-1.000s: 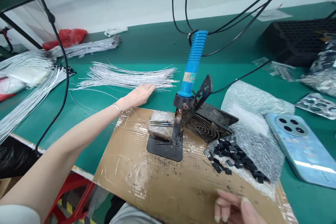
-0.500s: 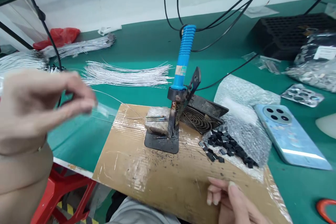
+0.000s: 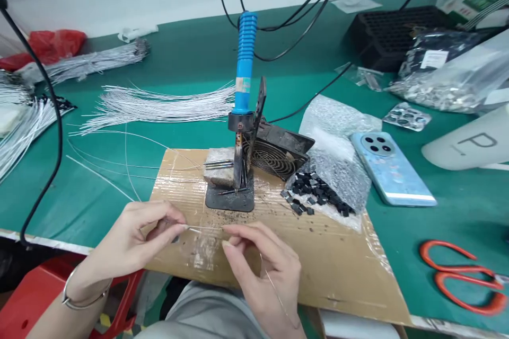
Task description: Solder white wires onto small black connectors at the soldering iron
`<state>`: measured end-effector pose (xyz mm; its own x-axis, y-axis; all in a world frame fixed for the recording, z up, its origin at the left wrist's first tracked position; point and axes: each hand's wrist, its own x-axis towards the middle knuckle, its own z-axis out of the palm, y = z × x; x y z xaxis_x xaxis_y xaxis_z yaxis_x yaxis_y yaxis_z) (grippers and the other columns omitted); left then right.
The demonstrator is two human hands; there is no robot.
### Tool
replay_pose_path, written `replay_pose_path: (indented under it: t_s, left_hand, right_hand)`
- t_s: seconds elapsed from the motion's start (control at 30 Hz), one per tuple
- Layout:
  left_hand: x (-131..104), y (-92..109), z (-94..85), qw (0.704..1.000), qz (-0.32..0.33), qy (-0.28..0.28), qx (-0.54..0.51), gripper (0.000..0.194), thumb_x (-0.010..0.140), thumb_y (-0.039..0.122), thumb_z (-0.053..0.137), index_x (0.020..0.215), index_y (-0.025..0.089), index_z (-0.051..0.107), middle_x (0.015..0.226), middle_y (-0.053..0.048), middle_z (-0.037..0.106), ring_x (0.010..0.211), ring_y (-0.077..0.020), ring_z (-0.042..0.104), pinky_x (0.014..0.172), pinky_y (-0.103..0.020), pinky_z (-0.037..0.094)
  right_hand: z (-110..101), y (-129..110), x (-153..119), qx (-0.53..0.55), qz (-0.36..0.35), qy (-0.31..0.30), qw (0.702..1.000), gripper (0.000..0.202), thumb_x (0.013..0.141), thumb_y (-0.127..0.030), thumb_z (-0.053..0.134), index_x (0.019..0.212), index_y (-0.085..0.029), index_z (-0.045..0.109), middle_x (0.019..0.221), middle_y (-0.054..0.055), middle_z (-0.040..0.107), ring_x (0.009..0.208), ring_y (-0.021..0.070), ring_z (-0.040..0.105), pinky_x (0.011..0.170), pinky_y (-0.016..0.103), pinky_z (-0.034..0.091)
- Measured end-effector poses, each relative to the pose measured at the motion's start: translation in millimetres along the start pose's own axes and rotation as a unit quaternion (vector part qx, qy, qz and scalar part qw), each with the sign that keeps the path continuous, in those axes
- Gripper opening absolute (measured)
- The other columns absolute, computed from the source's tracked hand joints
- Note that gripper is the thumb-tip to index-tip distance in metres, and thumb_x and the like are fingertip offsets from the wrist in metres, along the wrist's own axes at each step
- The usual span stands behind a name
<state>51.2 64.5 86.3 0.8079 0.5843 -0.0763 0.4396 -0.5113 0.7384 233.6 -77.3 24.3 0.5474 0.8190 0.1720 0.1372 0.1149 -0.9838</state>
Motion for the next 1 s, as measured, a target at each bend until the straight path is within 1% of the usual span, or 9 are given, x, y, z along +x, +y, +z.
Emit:
replay_pose_path:
  t_s: [0.13,0.27,0.33,0.43,0.5,0.7,0.8,0.9,1.0]
  left_hand:
    - [1,3,3.5,1.000,0.027,-0.002,0.011,0.011,0.099,0.019,0.060,0.091,0.017,0.067,0.064,0.005,0.053,0.056,-0.0096,0.043,0.055,-0.024,0.033]
    - [3,6,5.5,0.999,0.047,0.006,0.013,0.011,0.099,0.020,0.059,0.091,0.017,0.066,0.066,0.004,0.054,0.058,-0.0105,0.045,0.056,-0.024,0.035]
    - [4,8,6.0,0.998,0.057,0.009,0.018,0.011,0.099,0.020,0.059,0.091,0.017,0.066,0.064,0.004,0.053,0.057,-0.0111,0.045,0.055,-0.025,0.035]
    - [6,12,7.0,0.998,0.059,0.000,0.025,0.012,0.099,0.019,0.058,0.092,0.017,0.067,0.063,0.004,0.052,0.055,-0.0110,0.044,0.054,-0.025,0.034]
    - [7,13,7.3,0.998,0.057,-0.011,0.020,0.013,0.100,0.019,0.057,0.092,0.017,0.067,0.062,0.005,0.052,0.054,-0.0104,0.044,0.054,-0.025,0.034]
    - [8,12,3.1,0.999,0.050,-0.007,-0.009,0.012,0.099,0.018,0.057,0.092,0.016,0.067,0.066,0.003,0.057,0.057,-0.0097,0.047,0.056,-0.023,0.037]
    - [10,13,-0.3,0.999,0.033,-0.003,-0.006,0.013,0.098,0.018,0.058,0.089,0.015,0.067,0.063,0.005,0.053,0.054,-0.0088,0.042,0.054,-0.023,0.034]
    - [13,15,-2.6,0.999,-0.004,-0.030,-0.036,0.016,0.099,0.022,0.057,0.087,0.015,0.066,0.060,0.006,0.047,0.050,-0.0078,0.035,0.048,-0.023,0.028]
    - [15,17,-5.0,0.995,-0.041,-0.062,-0.073,0.018,0.099,0.025,0.058,0.086,0.016,0.066,0.059,0.006,0.050,0.049,-0.0080,0.034,0.046,-0.022,0.027]
  right_hand:
    - [4,0,3,0.012,0.004,0.006,1.000,0.009,0.086,-0.020,0.075,0.093,-0.024,0.078,0.073,0.000,0.063,0.057,0.0106,0.059,0.055,0.021,0.052]
    - [10,-1,1,0.048,0.109,0.017,0.993,0.009,0.085,-0.028,0.075,0.092,-0.022,0.079,0.073,0.000,0.063,0.054,0.0094,0.055,0.050,0.020,0.050]
    - [15,-1,0,0.062,0.125,-0.001,0.990,0.010,0.084,-0.028,0.076,0.091,-0.021,0.079,0.072,0.000,0.063,0.052,0.0094,0.055,0.047,0.020,0.048]
    - [21,1,0,0.059,0.071,-0.037,0.995,0.003,0.083,-0.021,0.077,0.085,-0.021,0.079,0.069,0.000,0.066,0.051,0.0101,0.056,0.046,0.020,0.047]
    - [24,3,0,0.055,0.031,-0.039,0.997,0.007,0.084,-0.016,0.075,0.082,-0.022,0.078,0.067,-0.001,0.066,0.052,0.0103,0.058,0.046,0.019,0.046]
    - [18,5,-1,0.039,-0.011,0.003,0.999,0.011,0.085,-0.011,0.073,0.082,-0.021,0.078,0.062,-0.003,0.064,0.047,0.0093,0.056,0.045,0.020,0.044]
    - [15,7,-1,0.045,-0.015,0.011,0.999,0.012,0.085,-0.010,0.072,0.082,-0.020,0.077,0.061,-0.002,0.063,0.045,0.0098,0.056,0.041,0.021,0.043]
    - [14,8,-1,0.053,-0.029,0.022,0.998,0.015,0.085,-0.008,0.072,0.087,-0.022,0.078,0.066,-0.002,0.065,0.044,0.0091,0.056,0.039,0.020,0.042]
    - [14,9,-2,0.046,-0.073,0.033,0.996,0.021,0.081,-0.005,0.074,0.088,-0.024,0.079,0.064,-0.003,0.067,0.048,0.0112,0.058,0.046,0.024,0.049]
